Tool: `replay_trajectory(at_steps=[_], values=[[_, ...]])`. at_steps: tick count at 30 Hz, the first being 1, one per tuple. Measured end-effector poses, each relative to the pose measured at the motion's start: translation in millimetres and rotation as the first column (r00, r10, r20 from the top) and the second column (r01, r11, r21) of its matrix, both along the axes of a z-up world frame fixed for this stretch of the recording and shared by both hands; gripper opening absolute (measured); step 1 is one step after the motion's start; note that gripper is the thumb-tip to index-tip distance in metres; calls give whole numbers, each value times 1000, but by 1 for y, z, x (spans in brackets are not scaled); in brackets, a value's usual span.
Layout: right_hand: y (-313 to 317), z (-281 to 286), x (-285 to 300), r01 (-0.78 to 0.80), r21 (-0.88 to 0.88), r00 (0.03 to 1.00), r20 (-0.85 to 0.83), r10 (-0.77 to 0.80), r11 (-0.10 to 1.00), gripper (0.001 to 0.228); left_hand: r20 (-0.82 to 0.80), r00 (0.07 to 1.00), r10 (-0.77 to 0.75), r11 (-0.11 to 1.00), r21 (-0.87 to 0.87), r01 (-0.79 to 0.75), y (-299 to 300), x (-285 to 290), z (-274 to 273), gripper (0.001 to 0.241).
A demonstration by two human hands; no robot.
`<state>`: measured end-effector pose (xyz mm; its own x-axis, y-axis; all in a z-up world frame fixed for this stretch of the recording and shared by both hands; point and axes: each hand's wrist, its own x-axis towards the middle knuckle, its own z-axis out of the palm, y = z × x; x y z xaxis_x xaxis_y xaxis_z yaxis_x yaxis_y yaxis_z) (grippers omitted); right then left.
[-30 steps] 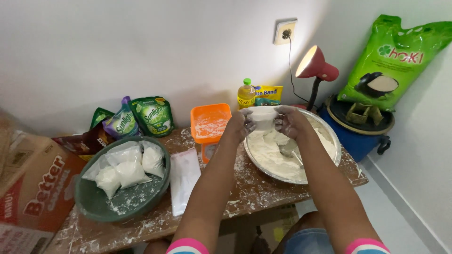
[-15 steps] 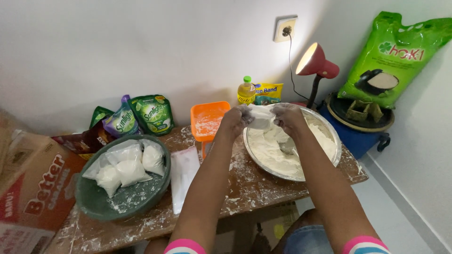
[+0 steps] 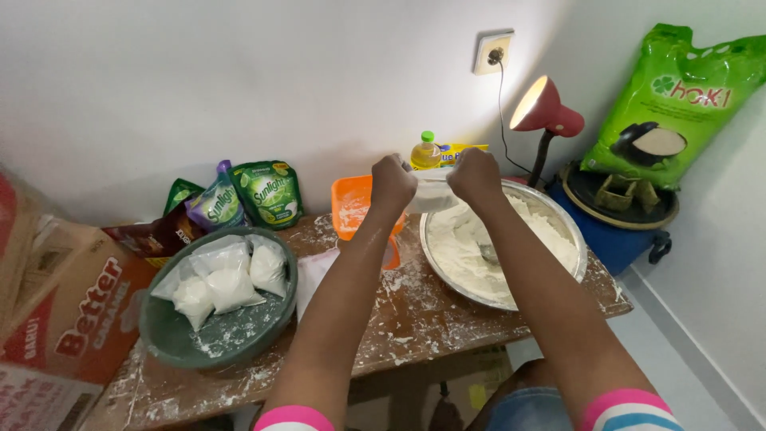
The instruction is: The person is scooping flour from a large bowl into small plastic bags, weighing them on a small orange scale, and occasionally handling dough.
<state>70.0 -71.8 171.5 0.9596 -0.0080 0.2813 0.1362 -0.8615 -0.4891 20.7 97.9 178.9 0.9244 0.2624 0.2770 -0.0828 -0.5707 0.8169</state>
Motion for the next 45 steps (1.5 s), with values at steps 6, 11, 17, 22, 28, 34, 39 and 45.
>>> replay_trajectory(at_steps=[6, 11, 17, 22, 28, 34, 39, 45], values=[[25, 1, 29, -21, 479, 995, -76, 65, 877, 23, -70, 997, 30, 930, -365, -53, 52, 27, -11, 23], [66, 22, 3, -86, 380, 983, -118, 140, 921, 28, -70, 994, 89, 886, -450, -111, 69, 6, 17, 31], [98, 7, 23, -132, 420, 982, -64, 175, 898, 22, -105, 981, 165, 920, -341, -191, 105, 9, 1, 35], [116, -37, 51, -173, 578, 968, -51, 247, 798, 19, -145, 969, 200, 909, -341, -239, 116, 2, -14, 31], [124, -51, 42, -93, 336, 987, -94, 132, 937, 22, -172, 965, 196, 900, -359, -246, 119, 7, -44, 21], [131, -60, 31, -51, 442, 987, -112, 112, 896, 25, -268, 924, 272, 860, -362, -358, 110, -2, -47, 24], [128, -100, 67, -40, 401, 987, -125, 97, 915, 21, -211, 935, 286, 783, -510, -355, 104, 4, -58, 18], [129, -82, 50, -55, 440, 991, -86, 103, 896, 18, -189, 933, 306, 827, -433, -359, 114, 22, -76, 12]])
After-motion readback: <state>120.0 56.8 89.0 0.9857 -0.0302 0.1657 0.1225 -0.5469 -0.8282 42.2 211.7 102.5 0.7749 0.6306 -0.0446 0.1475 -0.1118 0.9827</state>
